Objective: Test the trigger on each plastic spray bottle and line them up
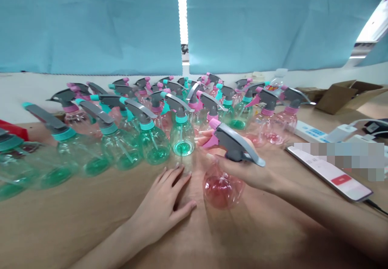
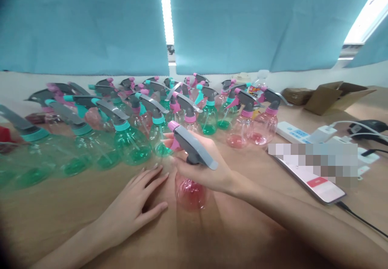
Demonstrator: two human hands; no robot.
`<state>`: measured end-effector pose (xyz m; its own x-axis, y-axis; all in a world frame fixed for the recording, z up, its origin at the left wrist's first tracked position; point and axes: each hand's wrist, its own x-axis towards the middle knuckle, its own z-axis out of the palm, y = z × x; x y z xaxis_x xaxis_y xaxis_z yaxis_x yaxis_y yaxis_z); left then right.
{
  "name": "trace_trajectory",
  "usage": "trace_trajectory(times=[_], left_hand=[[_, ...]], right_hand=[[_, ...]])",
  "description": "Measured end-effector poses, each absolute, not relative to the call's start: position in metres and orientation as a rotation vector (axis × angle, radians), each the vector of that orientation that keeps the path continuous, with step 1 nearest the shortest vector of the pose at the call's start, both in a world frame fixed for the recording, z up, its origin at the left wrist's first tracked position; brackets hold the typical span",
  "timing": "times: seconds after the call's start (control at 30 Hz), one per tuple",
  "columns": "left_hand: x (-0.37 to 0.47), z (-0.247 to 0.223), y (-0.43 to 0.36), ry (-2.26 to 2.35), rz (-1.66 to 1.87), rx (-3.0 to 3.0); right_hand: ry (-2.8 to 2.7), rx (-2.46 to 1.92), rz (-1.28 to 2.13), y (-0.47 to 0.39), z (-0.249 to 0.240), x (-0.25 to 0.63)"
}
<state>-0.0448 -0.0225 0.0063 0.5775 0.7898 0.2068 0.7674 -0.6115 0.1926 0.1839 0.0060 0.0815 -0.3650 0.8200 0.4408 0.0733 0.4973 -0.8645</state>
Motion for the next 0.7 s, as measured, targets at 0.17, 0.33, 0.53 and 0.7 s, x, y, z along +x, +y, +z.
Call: trace_trajectory(times=[0.17, 0.33, 0.53, 0.7], left_hand=[[-0.046, 0.0043, -0.0222, 1.336, 0.42, 2.718], [-0.0455, 0.0051, -0.0232, 1.338, 0.431, 2.718], [-0.0444, 0.0075, -0.0227, 1.332, 0.471, 2.704], [-0.0455, 0.0063, -0.0215, 1.336, 0.48, 2.711]], right_hand=[[-1.848, -0.783, 0.883, 0.0068, 0.0752, 0.1852], [-1.99, -0.794, 0.864, 0.0085, 0.0725, 0.1871], [-1.89, -0.884, 0.818, 0.0037, 0.0782, 0.1852], [-1.878, -0.934, 0.828, 0.0015, 0.0795, 0.1869]])
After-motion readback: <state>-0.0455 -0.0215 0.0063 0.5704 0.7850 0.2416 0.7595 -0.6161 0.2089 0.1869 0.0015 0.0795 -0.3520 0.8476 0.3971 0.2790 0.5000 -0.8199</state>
